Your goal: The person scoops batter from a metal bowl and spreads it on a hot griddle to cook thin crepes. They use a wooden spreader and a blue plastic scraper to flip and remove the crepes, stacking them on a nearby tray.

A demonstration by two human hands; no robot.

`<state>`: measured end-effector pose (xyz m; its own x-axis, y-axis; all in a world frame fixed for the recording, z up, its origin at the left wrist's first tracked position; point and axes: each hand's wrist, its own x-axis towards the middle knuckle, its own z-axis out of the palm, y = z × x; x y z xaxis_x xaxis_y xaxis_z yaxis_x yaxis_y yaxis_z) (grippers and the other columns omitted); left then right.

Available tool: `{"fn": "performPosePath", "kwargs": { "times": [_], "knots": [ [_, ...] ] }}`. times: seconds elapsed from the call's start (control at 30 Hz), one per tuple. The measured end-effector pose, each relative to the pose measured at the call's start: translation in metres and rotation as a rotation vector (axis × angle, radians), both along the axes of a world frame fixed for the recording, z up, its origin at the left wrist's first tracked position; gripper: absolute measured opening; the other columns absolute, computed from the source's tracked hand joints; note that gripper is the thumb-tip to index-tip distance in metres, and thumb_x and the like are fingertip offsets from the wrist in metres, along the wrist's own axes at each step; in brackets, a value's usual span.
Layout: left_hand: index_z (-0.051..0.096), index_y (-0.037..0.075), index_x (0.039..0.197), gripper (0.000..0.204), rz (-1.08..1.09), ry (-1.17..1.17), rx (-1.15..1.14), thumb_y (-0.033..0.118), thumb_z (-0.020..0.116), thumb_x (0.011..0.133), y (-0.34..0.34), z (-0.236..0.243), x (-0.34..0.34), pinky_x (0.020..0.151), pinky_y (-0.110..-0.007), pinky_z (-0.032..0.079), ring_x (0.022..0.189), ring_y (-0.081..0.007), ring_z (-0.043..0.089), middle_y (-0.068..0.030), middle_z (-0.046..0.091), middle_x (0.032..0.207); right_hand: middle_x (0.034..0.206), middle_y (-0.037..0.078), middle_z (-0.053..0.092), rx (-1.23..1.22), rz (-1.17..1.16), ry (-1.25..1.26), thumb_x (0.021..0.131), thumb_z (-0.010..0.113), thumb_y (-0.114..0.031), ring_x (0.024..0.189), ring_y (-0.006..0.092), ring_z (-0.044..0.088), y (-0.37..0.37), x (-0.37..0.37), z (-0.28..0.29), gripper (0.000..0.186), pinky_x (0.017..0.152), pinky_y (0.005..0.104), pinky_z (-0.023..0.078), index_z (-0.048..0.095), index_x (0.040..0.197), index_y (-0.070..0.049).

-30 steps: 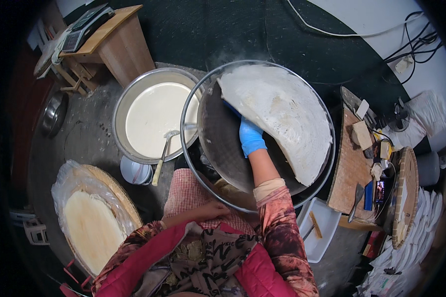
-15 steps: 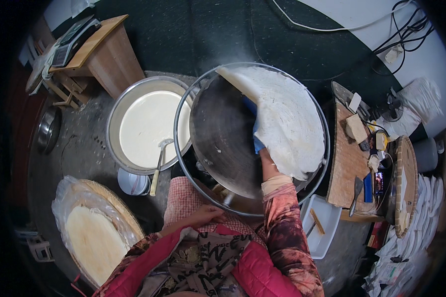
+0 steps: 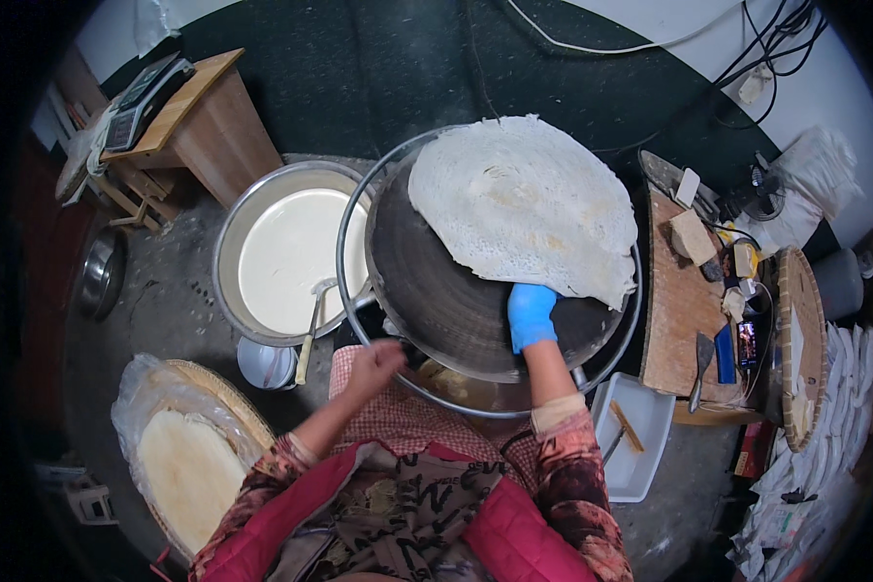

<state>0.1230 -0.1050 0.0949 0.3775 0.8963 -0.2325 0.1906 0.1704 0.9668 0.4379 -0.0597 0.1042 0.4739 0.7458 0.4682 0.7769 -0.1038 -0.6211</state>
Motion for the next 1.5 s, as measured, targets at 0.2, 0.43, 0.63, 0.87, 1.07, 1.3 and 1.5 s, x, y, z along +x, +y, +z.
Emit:
{"fn": "performPosePath", "kwargs": {
  "times": [0.2, 0.43, 0.63, 0.87, 1.07, 1.3, 1.5],
  "knots": [
    [0.043, 0.005, 0.125, 0.065, 0.061, 0.456, 0.909, 0.008, 0.070, 0.066, 0.118, 0.038, 0.030, 0.101, -0.042, 0.030, 0.120, -0.0321, 0.040, -0.0154, 0.045, 0.128, 0.101, 0.022, 0.056, -0.313, 0.159, -0.356, 0.080, 0.047, -0.002, 0.092, 0.0377, 0.054, -0.063, -0.031, 0.041, 0.031, 0.080, 0.0444, 0.043, 0.054, 0.110, 0.002],
    [0.041, 0.009, 0.127, 0.069, -0.314, 0.560, 1.170, 0.011, 0.070, 0.064, 0.162, 0.054, 0.067, 0.106, -0.045, 0.022, 0.126, -0.0281, 0.035, -0.0128, 0.042, 0.131, 0.102, 0.023, 0.058, -0.161, 0.257, -0.312, 0.066, 0.050, 0.009, 0.094, 0.0387, 0.055, -0.095, -0.029, 0.061, 0.044, 0.084, 0.0434, 0.043, 0.056, 0.109, 0.002],
    [0.059, 0.009, 0.094, 0.024, -0.525, 0.708, 1.117, 0.008, 0.054, 0.071, 0.127, 0.044, 0.109, 0.071, -0.040, 0.048, 0.077, -0.0277, 0.062, -0.0108, 0.061, 0.076, 0.106, 0.023, 0.058, -0.204, 0.279, -0.277, 0.066, 0.051, 0.009, 0.097, 0.0377, 0.056, -0.124, -0.014, 0.066, 0.044, 0.086, 0.0423, 0.044, 0.056, 0.109, 0.001],
    [0.059, 0.007, 0.073, 0.007, -0.553, 0.792, 1.044, 0.006, 0.053, 0.069, 0.082, 0.151, 0.151, 0.058, -0.043, 0.047, 0.064, -0.0329, 0.060, -0.0151, 0.060, 0.066, 0.107, 0.020, 0.059, -0.176, 0.188, -0.178, 0.067, 0.054, 0.009, 0.098, 0.0367, 0.056, -0.195, 0.006, 0.081, 0.043, 0.088, 0.0418, 0.043, 0.057, 0.109, -0.001],
    [0.065, 0.004, 0.098, 0.037, -0.593, 0.699, 0.519, 0.006, 0.070, 0.062, 0.133, 0.299, 0.151, 0.067, -0.031, 0.050, 0.074, -0.0171, 0.063, -0.0105, 0.066, 0.079, 0.108, 0.019, 0.058, -0.227, 0.064, 0.166, 0.076, 0.049, 0.007, 0.100, 0.0339, 0.056, -0.240, 0.015, 0.078, 0.038, 0.089, 0.0396, 0.043, 0.055, 0.113, -0.001],
    [0.058, 0.000, 0.109, 0.040, -0.110, 0.019, 0.022, 0.002, 0.070, 0.071, 0.175, 0.341, -0.065, 0.077, -0.032, 0.052, 0.087, -0.0199, 0.063, -0.0134, 0.063, 0.100, 0.116, 0.016, 0.055, -0.169, 0.186, 0.425, 0.081, 0.046, 0.008, 0.107, 0.0268, 0.052, -0.238, 0.013, 0.078, 0.040, 0.094, 0.0360, 0.039, 0.049, 0.121, 0.004],
    [0.050, 0.001, 0.120, 0.044, 0.425, -0.112, 0.064, 0.006, 0.062, 0.078, 0.031, 0.251, -0.231, 0.088, -0.031, 0.046, 0.099, -0.0156, 0.057, -0.0084, 0.059, 0.112, 0.122, 0.019, 0.052, -0.356, 0.179, 0.107, 0.082, 0.053, -0.006, 0.111, 0.0313, 0.050, -0.221, 0.108, 0.079, 0.043, 0.094, 0.0377, 0.037, 0.048, 0.123, 0.001]
  ]
}}
